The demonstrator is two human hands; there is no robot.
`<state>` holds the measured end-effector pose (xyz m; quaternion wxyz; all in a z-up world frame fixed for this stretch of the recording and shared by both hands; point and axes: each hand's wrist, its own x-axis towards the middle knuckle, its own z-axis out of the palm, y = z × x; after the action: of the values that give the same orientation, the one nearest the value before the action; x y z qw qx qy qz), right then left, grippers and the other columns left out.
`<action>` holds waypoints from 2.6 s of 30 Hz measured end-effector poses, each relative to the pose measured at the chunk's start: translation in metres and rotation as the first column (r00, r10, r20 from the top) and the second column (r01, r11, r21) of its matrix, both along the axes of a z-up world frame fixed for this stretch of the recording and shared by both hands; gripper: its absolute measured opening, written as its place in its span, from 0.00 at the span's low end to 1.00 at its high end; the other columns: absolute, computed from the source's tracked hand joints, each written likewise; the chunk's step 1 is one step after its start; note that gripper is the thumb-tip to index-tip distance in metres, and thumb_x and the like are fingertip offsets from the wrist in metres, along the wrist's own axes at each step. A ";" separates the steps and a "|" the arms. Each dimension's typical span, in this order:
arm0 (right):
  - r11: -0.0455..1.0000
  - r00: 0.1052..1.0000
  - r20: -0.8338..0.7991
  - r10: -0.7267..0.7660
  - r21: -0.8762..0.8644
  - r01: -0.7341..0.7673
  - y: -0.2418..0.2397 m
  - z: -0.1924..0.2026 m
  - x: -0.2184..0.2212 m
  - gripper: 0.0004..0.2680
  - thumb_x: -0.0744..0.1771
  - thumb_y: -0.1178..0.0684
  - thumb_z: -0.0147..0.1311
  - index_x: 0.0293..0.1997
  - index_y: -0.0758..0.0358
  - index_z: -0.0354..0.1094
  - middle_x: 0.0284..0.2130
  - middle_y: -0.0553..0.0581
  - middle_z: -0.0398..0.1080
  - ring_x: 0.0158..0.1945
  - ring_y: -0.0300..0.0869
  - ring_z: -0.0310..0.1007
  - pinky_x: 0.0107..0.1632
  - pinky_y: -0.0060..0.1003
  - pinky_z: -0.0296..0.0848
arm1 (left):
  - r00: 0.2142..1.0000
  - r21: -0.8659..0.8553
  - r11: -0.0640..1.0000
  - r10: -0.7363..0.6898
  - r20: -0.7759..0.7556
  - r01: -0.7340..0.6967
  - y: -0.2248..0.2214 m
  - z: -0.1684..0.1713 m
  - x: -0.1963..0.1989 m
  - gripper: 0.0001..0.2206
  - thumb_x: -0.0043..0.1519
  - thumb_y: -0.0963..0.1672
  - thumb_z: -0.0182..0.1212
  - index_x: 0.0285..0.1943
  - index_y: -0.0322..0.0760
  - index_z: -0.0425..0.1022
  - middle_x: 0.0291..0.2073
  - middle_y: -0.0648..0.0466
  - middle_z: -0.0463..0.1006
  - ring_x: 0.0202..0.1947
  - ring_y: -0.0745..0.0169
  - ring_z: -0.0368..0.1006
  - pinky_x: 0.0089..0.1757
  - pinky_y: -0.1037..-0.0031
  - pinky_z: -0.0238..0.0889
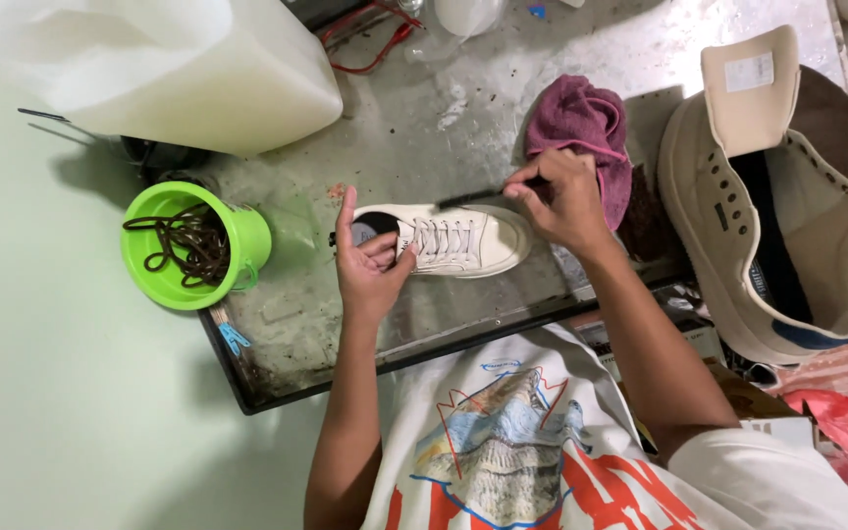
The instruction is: Applying glue to a sneaker and adjusting its components during a repair process.
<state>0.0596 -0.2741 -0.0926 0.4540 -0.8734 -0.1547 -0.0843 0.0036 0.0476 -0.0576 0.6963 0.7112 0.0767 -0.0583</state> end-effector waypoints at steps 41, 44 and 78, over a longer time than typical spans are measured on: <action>0.924 0.885 -0.268 -0.380 -0.068 0.376 0.023 0.015 -0.086 0.04 0.68 0.44 0.70 0.43 0.41 0.80 0.35 0.43 0.80 0.45 0.47 0.79 0.51 0.40 0.65 | 0.979 -0.040 0.995 0.085 -0.186 -0.094 -0.021 0.018 -0.022 0.29 0.61 0.32 0.59 0.73 0.32 0.57 0.69 0.33 0.70 0.59 0.39 0.76 0.53 0.56 0.78; 0.914 0.889 -0.239 -0.391 0.012 0.406 0.028 0.009 -0.083 0.03 0.69 0.47 0.69 0.42 0.46 0.80 0.34 0.48 0.80 0.42 0.49 0.79 0.50 0.40 0.69 | 0.965 -0.104 0.966 0.220 -0.143 -0.236 -0.034 0.004 -0.025 0.33 0.60 0.30 0.59 0.75 0.32 0.55 0.71 0.33 0.68 0.62 0.37 0.75 0.55 0.54 0.77; 0.963 0.983 0.023 0.183 -0.206 -0.175 -0.002 0.001 0.004 0.07 0.71 0.37 0.66 0.42 0.41 0.80 0.31 0.44 0.74 0.40 0.46 0.71 0.55 0.47 0.51 | 0.952 -0.029 0.975 -0.220 -0.212 0.219 -0.019 0.036 -0.027 0.36 0.58 0.31 0.59 0.77 0.41 0.53 0.75 0.36 0.63 0.54 0.22 0.73 0.46 0.56 0.82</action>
<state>0.0637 -0.2763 -0.0915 0.3648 -0.8957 -0.2502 -0.0449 -0.0229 0.0290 -0.0211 0.6748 0.7033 0.0716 -0.2118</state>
